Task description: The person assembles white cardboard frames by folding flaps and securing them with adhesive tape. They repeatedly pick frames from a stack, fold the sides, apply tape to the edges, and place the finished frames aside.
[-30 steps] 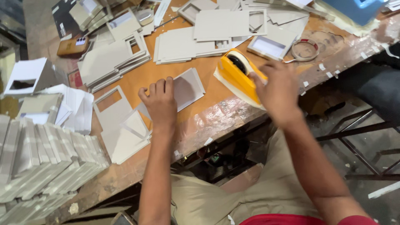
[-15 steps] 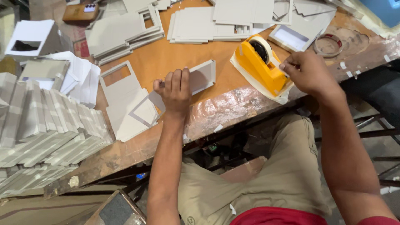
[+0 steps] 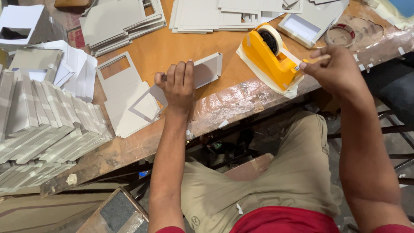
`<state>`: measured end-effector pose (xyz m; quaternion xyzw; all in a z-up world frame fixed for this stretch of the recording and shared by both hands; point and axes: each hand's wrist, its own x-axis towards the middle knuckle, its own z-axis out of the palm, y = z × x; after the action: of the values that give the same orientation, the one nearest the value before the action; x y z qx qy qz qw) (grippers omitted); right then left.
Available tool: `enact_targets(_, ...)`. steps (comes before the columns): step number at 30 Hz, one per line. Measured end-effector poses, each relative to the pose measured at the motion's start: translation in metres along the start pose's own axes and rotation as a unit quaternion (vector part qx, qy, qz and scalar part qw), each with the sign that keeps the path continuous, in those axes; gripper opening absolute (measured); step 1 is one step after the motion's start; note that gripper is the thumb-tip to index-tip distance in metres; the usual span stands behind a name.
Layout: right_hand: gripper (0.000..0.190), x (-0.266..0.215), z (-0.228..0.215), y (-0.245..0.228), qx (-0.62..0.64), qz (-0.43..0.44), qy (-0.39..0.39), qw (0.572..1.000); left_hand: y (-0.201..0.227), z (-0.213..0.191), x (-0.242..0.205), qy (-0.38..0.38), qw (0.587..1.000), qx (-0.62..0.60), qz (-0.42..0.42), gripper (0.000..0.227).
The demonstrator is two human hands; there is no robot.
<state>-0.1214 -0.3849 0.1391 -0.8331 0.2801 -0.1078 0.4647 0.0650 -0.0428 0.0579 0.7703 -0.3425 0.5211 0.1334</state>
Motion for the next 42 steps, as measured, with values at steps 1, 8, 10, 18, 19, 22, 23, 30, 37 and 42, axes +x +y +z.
enact_targets(1, 0.034, 0.0, 0.0, 0.009, 0.014, 0.007, -0.004, 1.0, 0.0, 0.0, -0.001, 0.001, 1.0, -0.002, 0.002, 0.024)
enact_targets(8, 0.032, 0.0, -0.007, 0.125, -0.386, -0.176, 0.252, 0.87, 0.0, 0.0, -0.005, 0.01, 1.0, -0.002, 0.007, 0.021)
enact_targets(10, 0.028, -0.01, -0.01, 0.153, -0.277, -0.065, 0.259, 0.923, 0.002, 0.0, -0.004, 0.016, 1.0, -0.013, 0.009, 0.019)
enact_targets(18, 0.018, -0.078, 0.024, 0.127, 0.159, 0.043, -0.053, 0.985, 0.025, -0.014, -0.005, 0.05, 0.991, -0.046, 0.118, 0.019)
enact_targets(19, 0.015, -0.083, 0.027, 0.109, 0.183, 0.019, -0.076, 0.98, 0.028, -0.017, 0.002, 0.065, 0.988, -0.063, 0.127, 0.019)
enact_targets(22, 0.012, -0.088, 0.031, 0.057, 0.209, -0.065, -0.133, 0.967, 0.037, -0.038, 0.019, 0.006, 0.985, -0.136, 0.11, 0.023)
enact_targets(23, 0.011, -0.089, 0.031, 0.044, 0.206, -0.089, -0.153, 0.963, 0.042, -0.047, 0.02, -0.036, 0.981, -0.166, 0.091, 0.026)
enact_targets(30, 0.018, -0.042, 0.052, -0.012, 0.223, -0.091, -0.233, 0.942, 0.047, -0.072, 0.032, -0.114, 0.973, -0.187, 0.078, 0.029)
enact_targets(37, 0.04, -0.004, 0.057, -0.025, 0.188, -0.143, -0.307, 0.922, 0.049, -0.07, 0.023, -0.09, 0.98, -0.158, 0.08, 0.025)
enact_targets(42, 0.043, 0.007, 0.06, -0.036, 0.129, -0.162, -0.343, 0.916, 0.049, -0.068, 0.023, -0.097, 0.979, -0.164, 0.075, 0.027)
